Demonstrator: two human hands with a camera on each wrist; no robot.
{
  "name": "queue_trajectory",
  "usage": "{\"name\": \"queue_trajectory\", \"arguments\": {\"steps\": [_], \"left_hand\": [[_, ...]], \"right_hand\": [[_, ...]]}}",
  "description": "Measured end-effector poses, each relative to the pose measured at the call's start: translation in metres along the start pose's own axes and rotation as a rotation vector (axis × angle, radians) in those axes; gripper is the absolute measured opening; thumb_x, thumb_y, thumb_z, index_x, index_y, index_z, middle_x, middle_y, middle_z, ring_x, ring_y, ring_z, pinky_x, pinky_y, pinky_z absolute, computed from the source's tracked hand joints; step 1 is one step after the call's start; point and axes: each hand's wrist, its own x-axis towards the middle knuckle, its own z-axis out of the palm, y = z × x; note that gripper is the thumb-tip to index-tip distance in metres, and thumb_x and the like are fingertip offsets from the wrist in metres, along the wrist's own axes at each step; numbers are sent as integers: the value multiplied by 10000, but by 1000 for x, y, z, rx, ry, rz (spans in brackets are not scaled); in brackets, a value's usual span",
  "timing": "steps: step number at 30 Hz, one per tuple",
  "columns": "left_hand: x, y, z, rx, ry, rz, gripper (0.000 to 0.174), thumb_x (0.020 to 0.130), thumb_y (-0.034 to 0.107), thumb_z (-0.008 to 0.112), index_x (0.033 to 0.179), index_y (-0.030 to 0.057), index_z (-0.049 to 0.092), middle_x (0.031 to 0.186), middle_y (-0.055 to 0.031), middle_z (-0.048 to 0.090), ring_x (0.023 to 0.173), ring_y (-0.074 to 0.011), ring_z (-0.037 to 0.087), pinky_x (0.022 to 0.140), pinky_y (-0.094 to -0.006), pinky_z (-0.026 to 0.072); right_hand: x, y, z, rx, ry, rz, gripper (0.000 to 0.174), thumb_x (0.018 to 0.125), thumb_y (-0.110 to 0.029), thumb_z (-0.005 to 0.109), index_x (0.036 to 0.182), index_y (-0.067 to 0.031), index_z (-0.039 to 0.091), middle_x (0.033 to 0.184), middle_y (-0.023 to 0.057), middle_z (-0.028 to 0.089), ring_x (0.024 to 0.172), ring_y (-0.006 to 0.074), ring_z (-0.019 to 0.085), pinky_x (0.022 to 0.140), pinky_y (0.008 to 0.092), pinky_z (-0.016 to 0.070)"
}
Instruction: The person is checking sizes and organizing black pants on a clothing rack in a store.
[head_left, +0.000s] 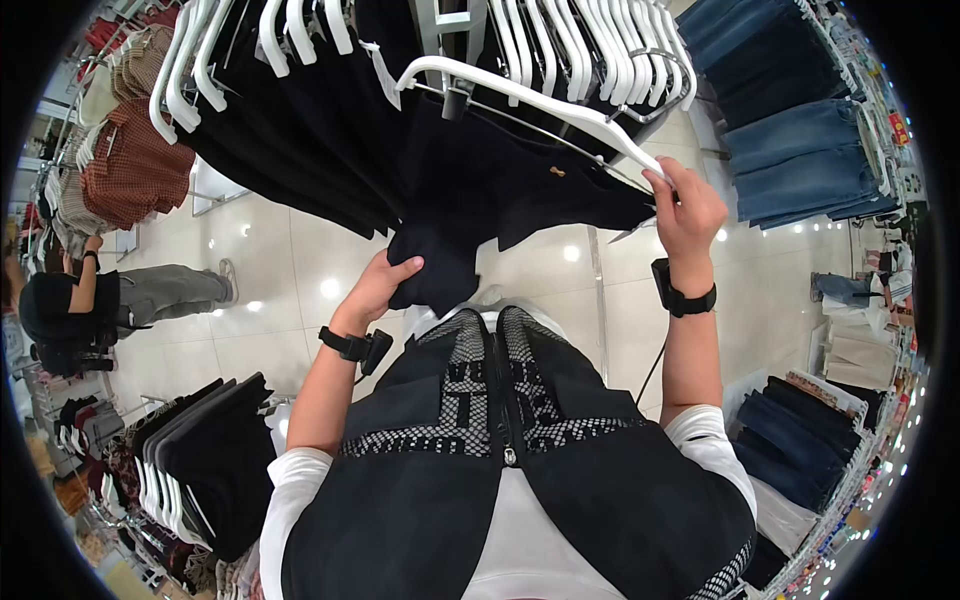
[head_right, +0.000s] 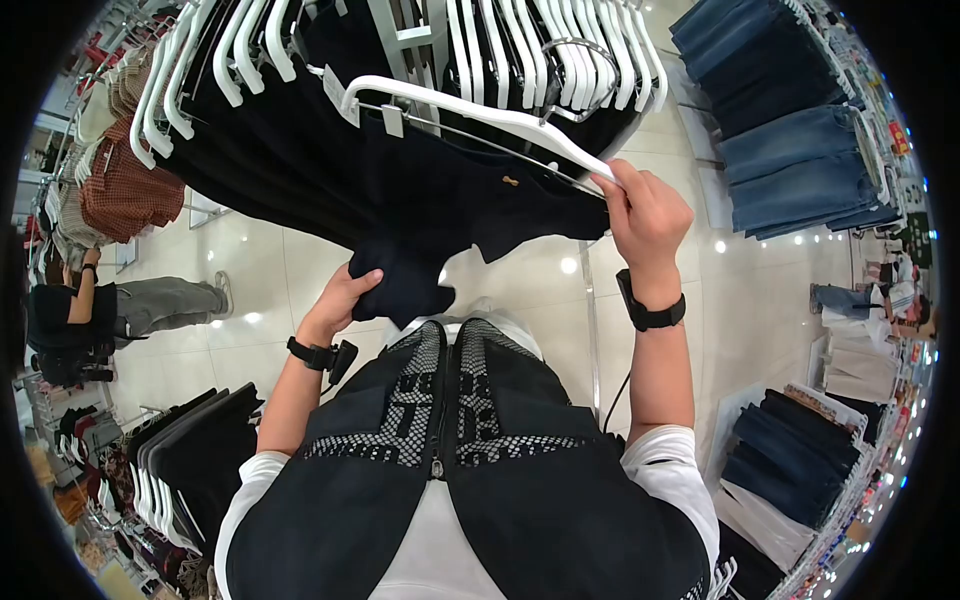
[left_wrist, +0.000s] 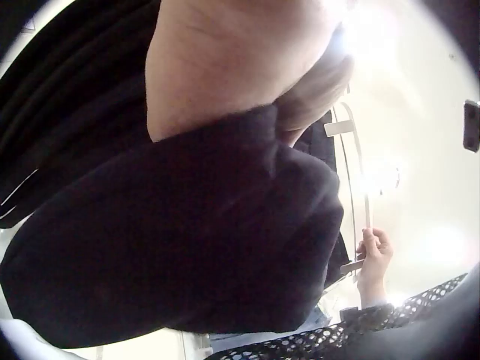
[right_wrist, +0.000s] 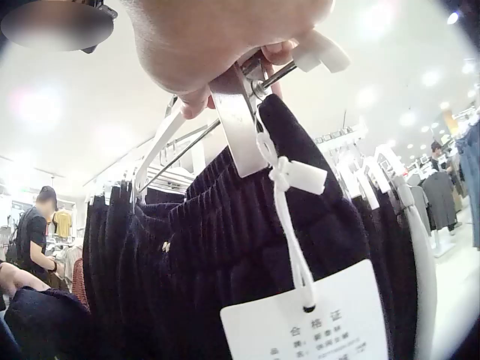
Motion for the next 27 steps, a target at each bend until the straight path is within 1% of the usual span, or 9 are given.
{"name": "queue_trajectory", "arguments": {"steps": [1, 2, 6, 9, 13, 16, 19, 22, 27], "left_hand": [[1, 0, -6, 29, 9, -19, 402, 978, 159, 626, 1313, -45, 537, 1230, -108, 644, 1102, -188, 633, 974, -319, 511], [3, -1, -9, 72, 42, -2, 360, 1006, 187, 583, 1279, -46, 566, 1189, -97, 660, 1067, -176, 642, 947, -316, 518], [12, 2, -31, 121, 26, -98, 376, 1039, 225, 520, 1316, -30, 539, 1202, -93, 657, 1067, -168, 648, 946, -312, 520], [12, 12, -35, 172, 41, -127, 357, 1047, 221, 506, 1264, -54, 576, 1131, -97, 685, 979, -165, 671, 892, -307, 536], [15, 22, -43, 202, -8, -144, 364, 1042, 199, 514, 1294, -60, 553, 1182, -108, 669, 1042, -180, 659, 925, -311, 528], [18, 33, -54, 166, -72, -130, 359, 1016, 97, 497, 1336, -65, 516, 1242, -125, 640, 1082, -200, 647, 957, -322, 518], [26, 40, -72, 253, -186, -162, 414, 961, -3, 461, 1370, -65, 485, 1284, -139, 615, 1114, -219, 636, 985, -334, 506], [22, 53, -74, 239, -154, -194, 458, 894, -67, 420, 1348, -89, 480, 1294, -162, 612, 1140, -235, 629, 1019, -337, 489], [33, 47, -104, 243, -165, -184, 379, 980, 49, 505, 1337, -80, 494, 1271, -152, 621, 1118, -224, 633, 995, -337, 500]], "right_hand": [[1, -2, -1, 3, 8, 4, 149, 813, -140, 790, 919, -86, 700, 581, 37, 532, 479, 195, 485, 459, 317, 359], [3, -5, -2, 6, 18, 7, 146, 812, -136, 790, 914, -83, 701, 585, 38, 537, 481, 196, 489, 461, 318, 361], [9, -10, -9, -50, 55, 51, 143, 810, -110, 793, 912, -73, 700, 608, 54, 563, 492, 193, 496, 468, 313, 370], [13, -18, -12, -90, 81, 105, 146, 813, -101, 794, 920, -73, 697, 642, 62, 594, 499, 187, 503, 473, 302, 380], [17, -41, -16, -151, 104, 151, 147, 822, -101, 791, 933, -79, 698, 669, 58, 622, 507, 182, 517, 479, 294, 390], [23, -62, -18, -178, 137, 197, 146, 822, -105, 793, 931, -80, 700, 685, 54, 641, 513, 174, 530, 482, 288, 398], [25, -81, -16, -200, 181, 233, 141, 821, -118, 797, 921, -80, 706, 682, 51, 647, 513, 166, 535, 482, 282, 399], [20, -98, -15, -249, 164, 306, 136, 821, -131, 799, 915, -83, 714, 665, 50, 643, 505, 162, 533, 480, 276, 396], [16, -124, -10, -344, 134, 381, 136, 828, -154, 796, 922, -90, 722, 646, 47, 638, 498, 156, 531, 478, 272, 393]]}}
